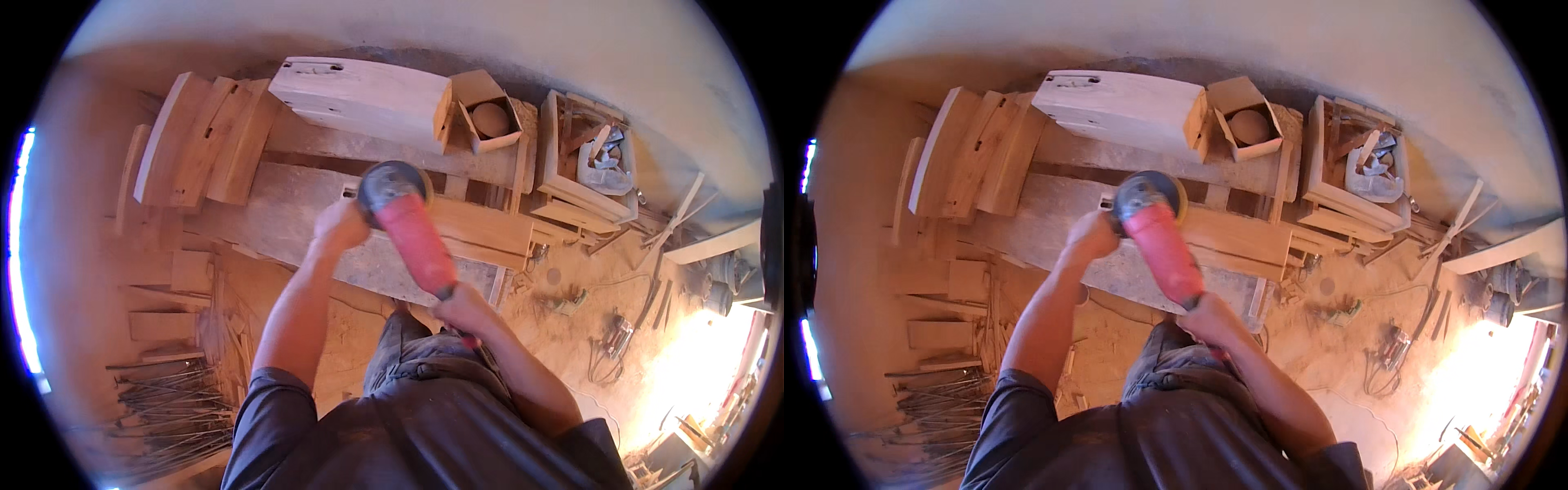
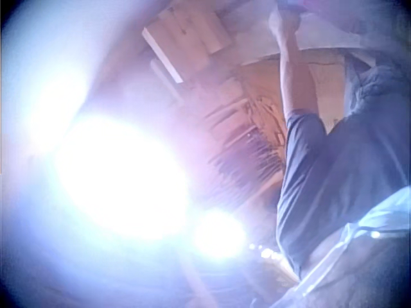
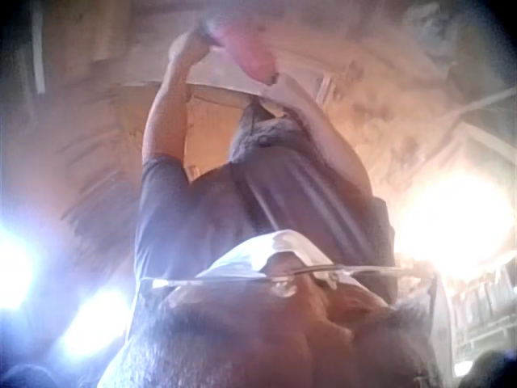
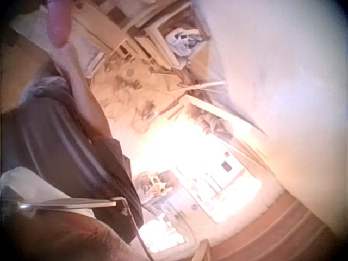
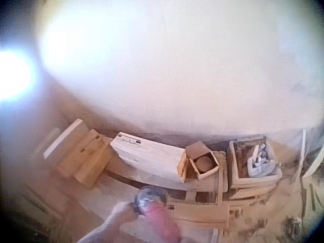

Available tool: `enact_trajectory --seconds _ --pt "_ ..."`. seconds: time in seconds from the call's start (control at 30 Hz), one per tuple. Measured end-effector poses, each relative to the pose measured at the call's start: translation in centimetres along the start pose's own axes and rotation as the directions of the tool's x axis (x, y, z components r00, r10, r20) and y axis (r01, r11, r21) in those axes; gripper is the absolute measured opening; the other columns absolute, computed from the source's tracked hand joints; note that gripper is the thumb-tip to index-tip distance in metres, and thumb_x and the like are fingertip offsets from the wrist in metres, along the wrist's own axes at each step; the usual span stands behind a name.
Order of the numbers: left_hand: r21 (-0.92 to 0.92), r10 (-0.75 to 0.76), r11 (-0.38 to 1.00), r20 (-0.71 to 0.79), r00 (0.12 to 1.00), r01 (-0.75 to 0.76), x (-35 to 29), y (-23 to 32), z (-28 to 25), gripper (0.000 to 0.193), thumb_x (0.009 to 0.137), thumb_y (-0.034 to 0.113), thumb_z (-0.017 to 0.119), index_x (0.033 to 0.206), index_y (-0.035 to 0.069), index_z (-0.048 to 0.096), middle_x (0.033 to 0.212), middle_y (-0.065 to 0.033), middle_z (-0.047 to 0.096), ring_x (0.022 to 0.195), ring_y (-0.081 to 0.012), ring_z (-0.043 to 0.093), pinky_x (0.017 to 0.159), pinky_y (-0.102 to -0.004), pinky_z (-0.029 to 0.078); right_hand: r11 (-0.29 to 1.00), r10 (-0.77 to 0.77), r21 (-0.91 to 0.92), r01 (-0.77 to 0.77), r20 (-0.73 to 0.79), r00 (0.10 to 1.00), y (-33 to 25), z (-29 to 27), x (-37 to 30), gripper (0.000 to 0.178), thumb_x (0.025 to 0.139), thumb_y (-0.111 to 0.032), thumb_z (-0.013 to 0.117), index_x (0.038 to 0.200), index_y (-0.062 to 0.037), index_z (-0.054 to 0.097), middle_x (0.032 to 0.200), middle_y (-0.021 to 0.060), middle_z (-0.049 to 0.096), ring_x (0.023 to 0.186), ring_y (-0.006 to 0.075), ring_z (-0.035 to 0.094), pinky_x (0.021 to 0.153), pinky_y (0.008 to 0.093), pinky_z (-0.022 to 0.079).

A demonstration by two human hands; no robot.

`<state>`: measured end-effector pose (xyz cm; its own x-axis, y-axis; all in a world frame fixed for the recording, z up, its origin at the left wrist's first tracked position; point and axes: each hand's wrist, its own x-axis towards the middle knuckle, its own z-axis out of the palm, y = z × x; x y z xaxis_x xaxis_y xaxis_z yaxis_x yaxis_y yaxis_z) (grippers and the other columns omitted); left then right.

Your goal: The person sands several wooden furniture components using a handheld power sander, turning the pieces over and moving them to a stack when finished.

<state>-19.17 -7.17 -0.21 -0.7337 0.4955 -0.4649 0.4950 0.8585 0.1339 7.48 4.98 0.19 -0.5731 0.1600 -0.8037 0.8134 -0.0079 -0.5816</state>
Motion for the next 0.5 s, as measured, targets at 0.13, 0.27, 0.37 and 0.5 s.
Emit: enact_trajectory --seconds 0.13,0.27,0.37,0.5 --pt "-0.006 -0.320 0.947 -0.095 0.943 0.320 -6.6 -11.0 -0.6 0.024 0.078 0.016 0.066 0.096 0.004 0.077 0.101 -0.0238 0.074 0.100 -0.0391 0.071 0.088 -0.0483 0.057 0.953 -0.235 -0.129 0.274 0.254 0.938 -4.0 3.4 3.3 0.032 0.077 -0.028 0.075 0.080 0.0027 0.065 0.064 0.0112 0.066 0.053 0.0188 0.063 0.049 0.0361 0.049" --pt "-0.106 -0.379 0.924 -0.116 0.918 0.368 -16.9 -17.1 4.7 0.020 0.079 0.017 0.067 0.088 0.001 0.077 0.090 -0.0268 0.071 0.090 -0.0432 0.071 0.081 -0.0519 0.056 0.853 -0.206 -0.341 0.395 0.476 0.855 -3.8 7.5 2.1 0.035 0.078 -0.031 0.075 0.088 0.0020 0.069 0.073 0.0154 0.070 0.065 0.0248 0.069 0.060 0.0406 0.054" --pt "-0.136 -0.485 0.867 -0.008 0.875 0.479 -26.5 -20.0 9.0 0.023 0.081 0.022 0.068 0.086 0.001 0.075 0.088 -0.0279 0.070 0.091 -0.0444 0.070 0.079 -0.0530 0.056 0.785 -0.168 -0.366 0.500 0.651 0.740 -4.1 8.9 0.6 0.040 0.077 -0.032 0.074 0.098 0.0022 0.071 0.087 0.0196 0.074 0.081 0.0300 0.073 0.074 0.0434 0.056" --pt "-0.367 -0.702 0.565 0.257 0.664 0.739 -37.7 -19.5 14.6 0.029 0.081 0.027 0.069 0.073 -0.001 0.070 0.057 -0.0127 0.065 0.050 -0.0214 0.068 0.051 -0.0378 0.054 0.712 -0.278 -0.415 0.566 0.573 0.771 -4.2 8.7 2.1 0.064 0.078 -0.034 0.074 0.130 0.0025 0.063 0.124 0.0249 0.068 0.116 0.0348 0.066 0.102 0.0425 0.051"
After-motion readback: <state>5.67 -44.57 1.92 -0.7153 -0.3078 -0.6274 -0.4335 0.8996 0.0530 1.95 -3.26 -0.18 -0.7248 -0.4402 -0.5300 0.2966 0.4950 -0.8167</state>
